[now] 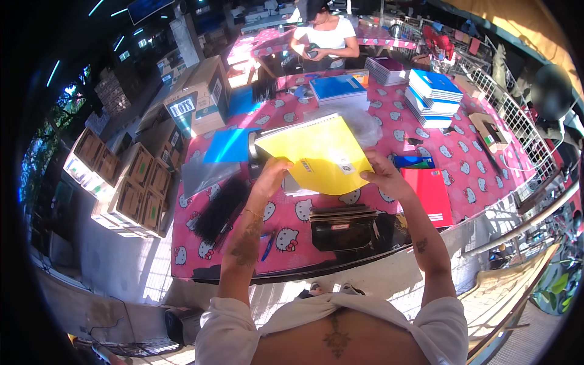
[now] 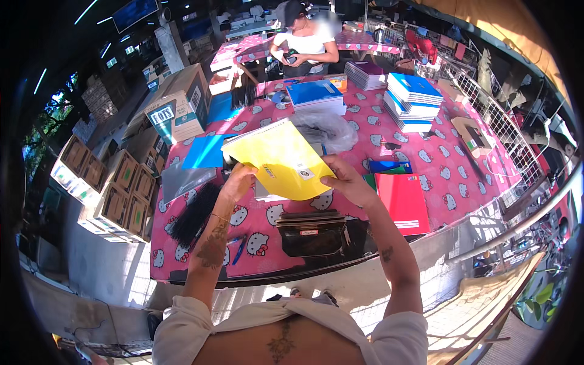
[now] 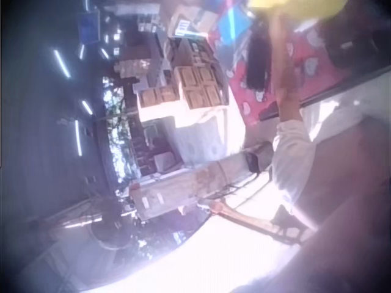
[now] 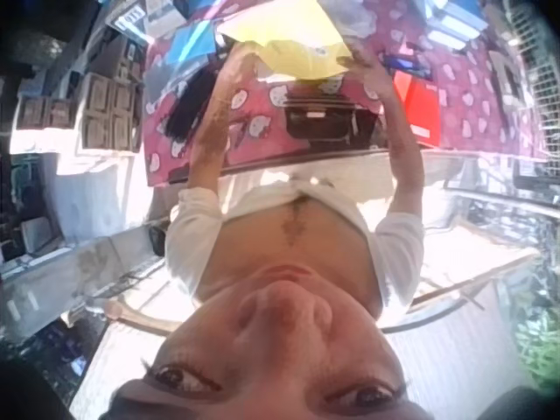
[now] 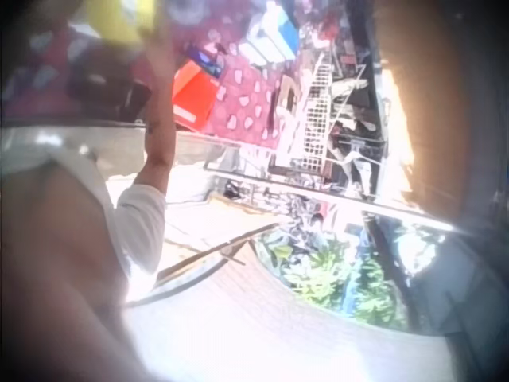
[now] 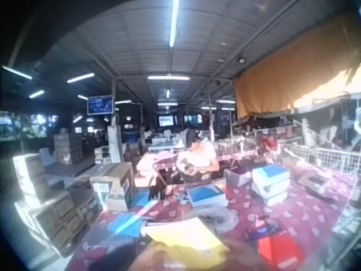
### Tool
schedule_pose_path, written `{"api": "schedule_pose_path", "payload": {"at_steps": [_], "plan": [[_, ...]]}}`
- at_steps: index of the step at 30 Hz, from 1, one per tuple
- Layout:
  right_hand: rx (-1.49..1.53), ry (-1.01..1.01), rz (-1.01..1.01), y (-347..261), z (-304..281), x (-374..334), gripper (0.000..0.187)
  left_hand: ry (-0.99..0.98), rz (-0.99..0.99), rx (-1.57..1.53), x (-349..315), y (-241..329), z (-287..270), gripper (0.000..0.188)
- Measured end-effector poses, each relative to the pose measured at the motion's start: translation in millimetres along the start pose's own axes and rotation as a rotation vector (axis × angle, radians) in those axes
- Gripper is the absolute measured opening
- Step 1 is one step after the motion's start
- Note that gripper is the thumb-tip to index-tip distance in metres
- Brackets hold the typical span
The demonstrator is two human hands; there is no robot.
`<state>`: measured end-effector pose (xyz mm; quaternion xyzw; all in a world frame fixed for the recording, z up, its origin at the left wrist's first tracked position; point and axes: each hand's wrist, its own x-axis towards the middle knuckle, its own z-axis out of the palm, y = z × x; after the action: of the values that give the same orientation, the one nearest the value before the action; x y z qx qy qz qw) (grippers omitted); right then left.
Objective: The person places notebooks into cardboard boxes, arranges the boxes on a pallet, and then tapes labels onto individual notebooks on a table.
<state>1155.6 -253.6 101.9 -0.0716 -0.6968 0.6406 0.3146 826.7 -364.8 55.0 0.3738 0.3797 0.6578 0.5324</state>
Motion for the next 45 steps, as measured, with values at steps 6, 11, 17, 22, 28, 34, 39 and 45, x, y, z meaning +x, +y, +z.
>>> {"api": "schedule_pose_path", "payload": {"at_steps": [6, 11, 17, 22, 28, 34, 39, 45], "plan": [[0.012, 0.297, 0.049, 24, -41, -86, 0.043, 0.091, 0.19, 0.243, -48, -15, 114, 0.026], [0.085, 0.422, 0.068, 62, -65, -130, 0.039, 0.121, 0.214, 0.576, -63, -46, 149, 0.027], [0.073, 0.389, 0.055, 74, -59, -143, 0.035, 0.113, 0.17, 0.52, -71, -49, 151, 0.025], [0.167, 0.366, 0.132, 98, -44, -144, 0.035, 0.094, 0.161, 0.552, -81, -51, 132, 0.026], [0.148, 0.441, 0.134, 138, 18, -137, 0.053, 0.22, 0.063, 0.416, -102, -108, 72, 0.033], [-0.654, 0.673, 0.024, 156, 29, -139, 0.071, 0.292, 0.254, 0.252, -116, -157, 70, 0.044], [-0.051, 0.6, 0.155, 154, 45, -144, 0.072, 0.338, 0.083, 0.557, -117, -172, 33, 0.047], [-0.145, 0.814, -0.204, 19, 50, -98, 0.067, 0.836, 0.287, 1.536, -105, -84, -98, 0.027]]}}
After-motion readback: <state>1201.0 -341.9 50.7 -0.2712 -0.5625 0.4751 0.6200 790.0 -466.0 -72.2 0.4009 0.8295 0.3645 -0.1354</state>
